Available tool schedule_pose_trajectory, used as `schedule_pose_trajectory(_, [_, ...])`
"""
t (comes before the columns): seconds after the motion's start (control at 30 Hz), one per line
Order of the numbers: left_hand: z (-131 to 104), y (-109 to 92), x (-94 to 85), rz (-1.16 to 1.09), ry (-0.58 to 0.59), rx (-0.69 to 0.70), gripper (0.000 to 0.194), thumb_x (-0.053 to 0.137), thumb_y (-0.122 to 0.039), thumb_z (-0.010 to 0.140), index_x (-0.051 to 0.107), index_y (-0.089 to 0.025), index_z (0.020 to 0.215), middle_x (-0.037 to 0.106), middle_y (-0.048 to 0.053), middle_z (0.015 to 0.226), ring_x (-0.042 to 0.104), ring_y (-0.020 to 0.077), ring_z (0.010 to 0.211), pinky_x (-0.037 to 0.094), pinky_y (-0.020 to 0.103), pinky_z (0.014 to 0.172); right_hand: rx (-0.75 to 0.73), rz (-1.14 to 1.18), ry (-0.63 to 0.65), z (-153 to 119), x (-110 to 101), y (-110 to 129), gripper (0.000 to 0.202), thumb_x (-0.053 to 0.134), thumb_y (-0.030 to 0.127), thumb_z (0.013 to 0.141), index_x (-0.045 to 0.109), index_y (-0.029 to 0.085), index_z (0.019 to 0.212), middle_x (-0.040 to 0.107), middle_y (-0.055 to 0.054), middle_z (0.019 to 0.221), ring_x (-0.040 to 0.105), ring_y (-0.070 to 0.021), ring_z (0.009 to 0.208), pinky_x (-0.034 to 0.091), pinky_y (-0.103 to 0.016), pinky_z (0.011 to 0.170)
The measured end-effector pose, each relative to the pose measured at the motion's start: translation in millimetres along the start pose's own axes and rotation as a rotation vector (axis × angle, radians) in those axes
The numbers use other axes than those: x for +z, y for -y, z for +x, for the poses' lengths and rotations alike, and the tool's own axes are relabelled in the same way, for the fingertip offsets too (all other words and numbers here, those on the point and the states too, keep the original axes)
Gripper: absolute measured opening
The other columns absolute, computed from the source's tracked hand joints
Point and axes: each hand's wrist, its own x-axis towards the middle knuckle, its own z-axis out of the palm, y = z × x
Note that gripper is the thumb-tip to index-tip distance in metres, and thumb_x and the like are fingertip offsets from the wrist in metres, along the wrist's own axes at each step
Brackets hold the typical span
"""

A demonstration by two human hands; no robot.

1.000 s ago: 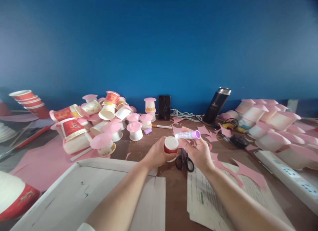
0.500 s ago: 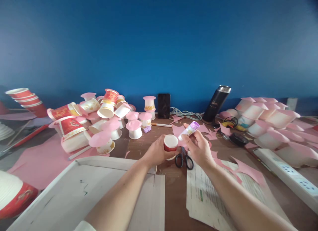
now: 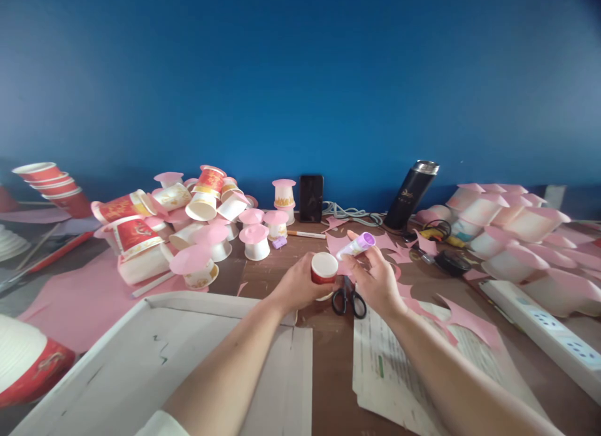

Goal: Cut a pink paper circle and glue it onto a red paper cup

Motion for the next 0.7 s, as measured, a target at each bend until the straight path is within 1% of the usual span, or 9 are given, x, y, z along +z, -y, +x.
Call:
schedule_pose_trajectory(0.1, [0.5,0.7,0.2,-0.013,0.002,0.001,0.052,0.072,-0.052,0.064,0.054,-0.021,0.102,0.065,0.003,0.098,0.060,0.0215,0.086,0.045,0.032,0.075,0.033,0.059,0.024,-1.5,-0.2,1.5,0.043,0.056,0.041,0.087,0.054,0.023,0.126,0.067,-0.007,0.105,0.062,-0.0225,0.094,0.049,-0.037,0.084])
schedule_pose_trajectory(0.23, [1.1,1.5,0.2,-0.024,0.011,0.002,0.052,0.073,-0.051,0.064,0.055,-0.021,0.102,0.065,0.003,0.098,0.061,0.0217,0.087,0.045,0.031,0.075,-0.023,0.007,0.072,-2.6,-1.6,6.5,0.041,0.056,0.039,0.087,0.054,0.024,0.125,0.064,-0.007,0.111,0.062,-0.0216,0.093,0.048,-0.037,0.086])
schedule_pose_trajectory(0.3, [1.0,0.9,-0.1,-0.015,0.012,-0.003,0.052,0.073,-0.050,0.063,0.055,-0.021,0.103,0.066,0.004,0.098,0.061,0.0220,0.088,0.045,0.032,0.077,-0.053,-0.047,0.046,-1.9,-1.9,6.3,0.039,0.056,0.038,0.087,0.055,0.025,0.124,0.062,-0.007,0.112,0.061,-0.0214,0.092,0.048,-0.038,0.087])
schedule_pose_trajectory(0.37, [0.7,0.0,-0.5,-0.004,0.007,-0.014,0.053,0.073,-0.051,0.063,0.055,-0.021,0.102,0.066,0.004,0.098,0.062,0.0224,0.088,0.045,0.033,0.078,-0.057,-0.066,-0.002,-0.8,-1.7,4.2,0.039,0.056,0.038,0.087,0.056,0.024,0.123,0.063,-0.008,0.110,0.061,-0.0214,0.091,0.048,-0.040,0.088])
schedule_pose_trajectory(0.47, [0.4,-0.5,-0.5,0.000,0.002,-0.015,0.052,0.073,-0.051,0.063,0.055,-0.020,0.101,0.066,0.005,0.098,0.062,0.0228,0.087,0.046,0.033,0.077,-0.037,-0.005,-0.036,0.1,-0.2,1.7,0.039,0.058,0.038,0.086,0.057,0.024,0.122,0.066,-0.007,0.105,0.063,-0.0223,0.090,0.049,-0.043,0.089])
schedule_pose_trajectory(0.57, [0.8,0.2,0.3,0.000,0.000,0.012,0.051,0.073,-0.050,0.063,0.054,-0.020,0.100,0.066,0.004,0.096,0.062,0.0222,0.086,0.046,0.033,0.075,-0.026,0.079,-0.031,-0.3,2.4,4.2,0.038,0.060,0.038,0.085,0.058,0.024,0.121,0.068,-0.007,0.107,0.064,-0.0244,0.097,0.049,-0.044,0.091])
schedule_pose_trajectory(0.7, [0.9,1.3,1.8,0.019,-0.012,0.043,0.047,0.072,-0.050,0.065,0.054,-0.020,0.098,0.065,0.004,0.095,0.061,0.0214,0.084,0.046,0.033,0.075,-0.050,0.051,-0.052,0.6,5.6,12.0,0.033,0.061,0.037,0.084,0.063,0.025,0.115,0.068,-0.007,0.111,0.063,-0.0259,0.104,0.049,-0.043,0.093])
